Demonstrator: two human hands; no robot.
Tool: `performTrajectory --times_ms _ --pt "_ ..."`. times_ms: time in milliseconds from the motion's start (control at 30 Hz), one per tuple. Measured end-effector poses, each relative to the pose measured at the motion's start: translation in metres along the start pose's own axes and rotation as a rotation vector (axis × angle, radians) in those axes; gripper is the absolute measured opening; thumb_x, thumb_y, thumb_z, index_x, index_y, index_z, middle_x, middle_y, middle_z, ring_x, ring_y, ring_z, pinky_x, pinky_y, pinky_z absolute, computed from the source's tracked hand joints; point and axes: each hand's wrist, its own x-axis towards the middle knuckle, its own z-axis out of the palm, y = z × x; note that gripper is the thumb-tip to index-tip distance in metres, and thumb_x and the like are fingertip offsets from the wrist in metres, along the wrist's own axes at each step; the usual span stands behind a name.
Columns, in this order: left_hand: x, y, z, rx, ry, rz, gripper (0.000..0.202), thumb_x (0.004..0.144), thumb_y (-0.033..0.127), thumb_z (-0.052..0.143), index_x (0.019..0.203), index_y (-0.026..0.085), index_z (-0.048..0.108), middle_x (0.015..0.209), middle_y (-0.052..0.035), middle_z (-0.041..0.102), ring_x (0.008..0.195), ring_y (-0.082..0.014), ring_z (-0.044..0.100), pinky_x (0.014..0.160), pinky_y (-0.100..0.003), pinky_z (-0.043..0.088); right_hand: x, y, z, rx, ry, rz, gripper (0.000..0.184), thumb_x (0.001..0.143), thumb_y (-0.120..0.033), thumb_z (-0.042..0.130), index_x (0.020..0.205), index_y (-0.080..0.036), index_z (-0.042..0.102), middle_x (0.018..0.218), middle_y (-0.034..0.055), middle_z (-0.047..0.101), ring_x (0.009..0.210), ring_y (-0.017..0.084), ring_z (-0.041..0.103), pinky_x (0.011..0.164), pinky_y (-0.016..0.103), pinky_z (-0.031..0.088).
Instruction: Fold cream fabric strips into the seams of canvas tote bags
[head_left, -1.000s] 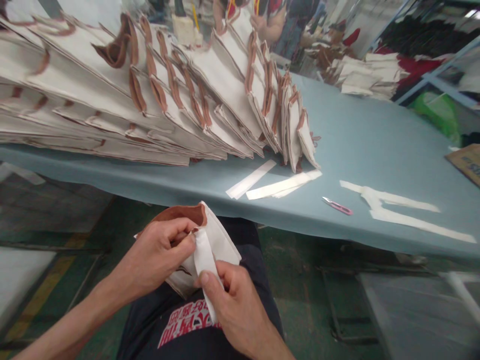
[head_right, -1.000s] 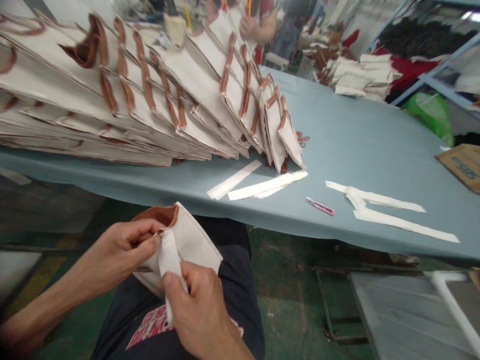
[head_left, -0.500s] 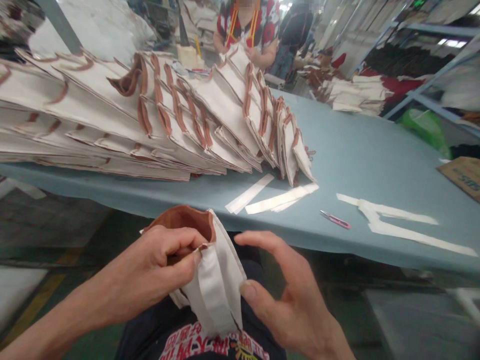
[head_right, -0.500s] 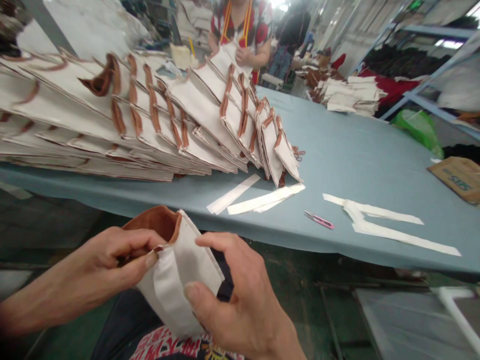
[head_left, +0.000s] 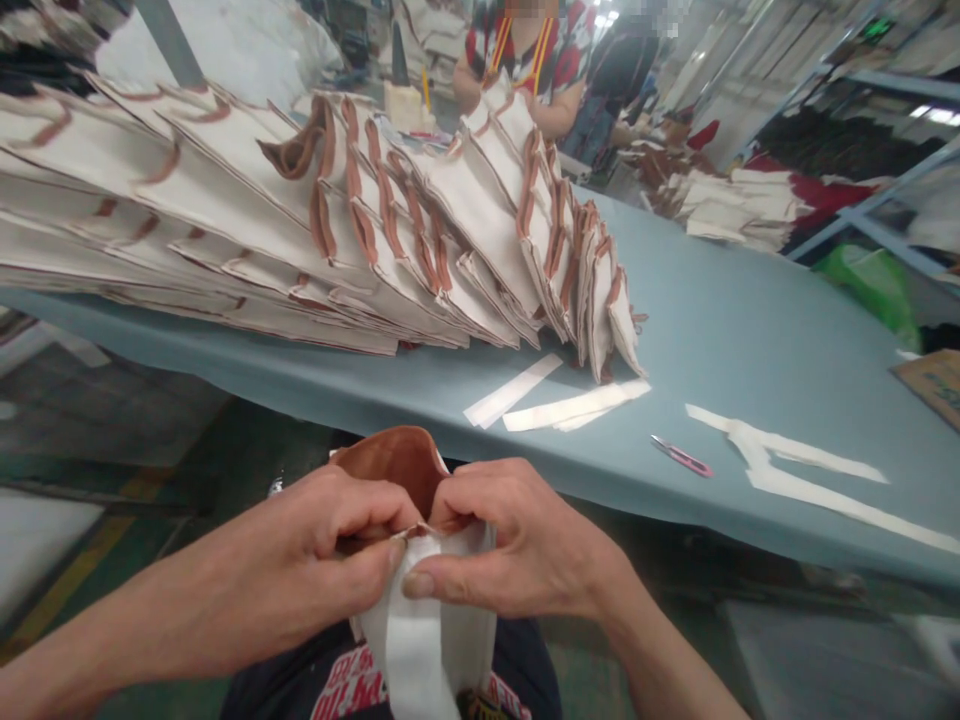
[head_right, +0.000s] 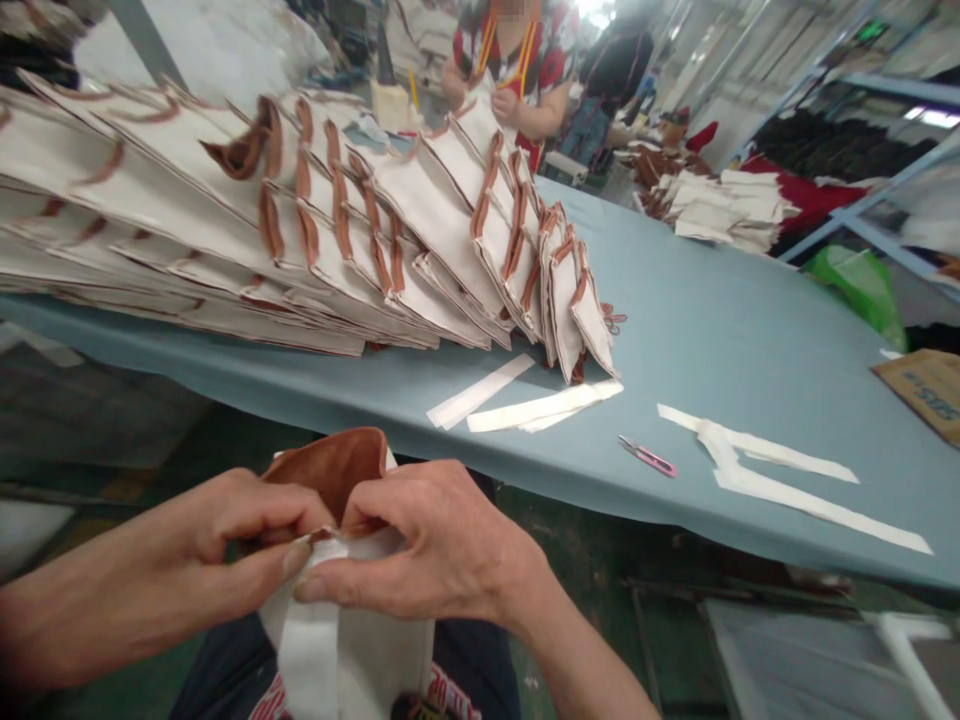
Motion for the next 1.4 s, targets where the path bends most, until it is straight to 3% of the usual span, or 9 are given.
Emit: performTrajectory --times_ms 100,233,400,533,700,833,933,1167,1400 --pt "0.0 0.0 -0.001 0.072 -0.061 -0.022 0.027 0.099 0.031 0.053 0.076 0.023 0.066 0.067 0.0055 0.058 0.061 -0.0121 0.048 0.053 -0.023 0.033 0.003 0.002 0.004 0.077 -0.043 0.064 0.06 0.103 -0.067 0.064 0.067 -0.024 0.046 0.063 -0.0062 0.045 0.058 0.011 0.036 0.06 0.029 0.026" --pt "0.004 0.001 0.001 0.258 0.065 0.114 0.024 0.091 0.022 0.048 0.067 0.022 0.046 0.06 0.006 0.05 0.055 -0.0105 0.041 0.053 -0.028 0.026 0.005 0.009 0.009 0.158 -0.108 0.147 0.058 0.102 -0.069 0.066 0.069 -0.023 0.051 0.063 -0.0069 0.044 0.059 0.011 0.036 0.058 0.027 0.027" --pt "0.006 -0.004 0.008 0.299 0.096 0.159 0.024 0.087 0.021 0.044 0.064 0.023 0.037 0.055 0.0066 0.039 0.049 -0.0097 0.035 0.051 -0.03 0.022 0.003 0.015 0.016 0.203 -0.124 0.174 0.057 0.102 -0.069 0.065 0.072 -0.023 0.051 0.065 -0.0062 0.047 0.06 0.011 0.038 0.058 0.026 0.027" --pt "0.007 -0.005 0.016 0.268 0.173 0.145 0.024 0.087 0.02 0.044 0.064 0.023 0.045 0.056 0.0066 0.044 0.051 -0.0099 0.041 0.051 -0.028 0.023 0.002 0.02 0.015 0.203 -0.113 0.177 0.054 0.1 -0.065 0.067 0.071 -0.023 0.051 0.065 -0.0064 0.044 0.061 0.011 0.038 0.056 0.026 0.026" --pt "0.006 0.002 0.02 0.21 0.238 0.188 0.021 0.093 0.017 0.045 0.081 0.023 0.061 0.062 0.0091 0.053 0.054 -0.0096 0.047 0.051 -0.023 0.031 0.0 0.011 0.009 0.001 -0.039 0.159 0.036 0.094 -0.036 0.069 0.068 -0.022 0.046 0.063 -0.0082 0.036 0.058 0.01 0.031 0.058 0.029 0.021" --pt "0.007 0.001 0.018 0.184 0.274 0.212 0.015 0.091 0.013 0.048 0.093 0.024 0.059 0.064 0.0119 0.054 0.054 -0.0097 0.045 0.051 -0.022 0.032 0.0 -0.002 0.009 -0.209 0.041 0.111 0.029 0.09 -0.023 0.069 0.069 -0.021 0.048 0.064 -0.0071 0.043 0.06 0.01 0.036 0.063 0.032 0.021" --pt "0.009 -0.004 0.018 0.18 0.274 0.253 0.016 0.091 0.011 0.049 0.091 0.025 0.057 0.063 0.0128 0.049 0.052 -0.0092 0.042 0.05 -0.021 0.031 0.001 -0.003 0.009 -0.197 0.026 0.124 0.027 0.089 -0.024 0.069 0.071 -0.021 0.05 0.065 -0.0064 0.047 0.062 0.011 0.041 0.064 0.031 0.023" --pt "0.013 -0.011 0.021 0.183 0.355 0.411 0.023 0.095 0.006 0.049 0.095 0.025 0.062 0.07 0.0115 0.057 0.051 -0.0064 0.047 0.048 -0.02 0.03 0.005 0.008 0.004 0.088 -0.035 0.162 0.021 0.084 -0.031 0.065 0.071 -0.022 0.051 0.065 -0.0069 0.044 0.061 0.011 0.04 0.06 0.028 0.026" --pt "0.021 -0.024 0.024 0.302 0.485 0.699 0.025 0.1 0.004 0.053 0.111 0.025 0.062 0.071 0.0071 0.072 0.052 -0.0099 0.065 0.053 -0.024 0.044 0.005 0.023 0.017 0.731 -0.064 0.287 0.028 0.079 -0.042 0.07 0.067 -0.023 0.053 0.06 -0.0087 0.041 0.054 0.009 0.032 0.051 0.024 0.027"
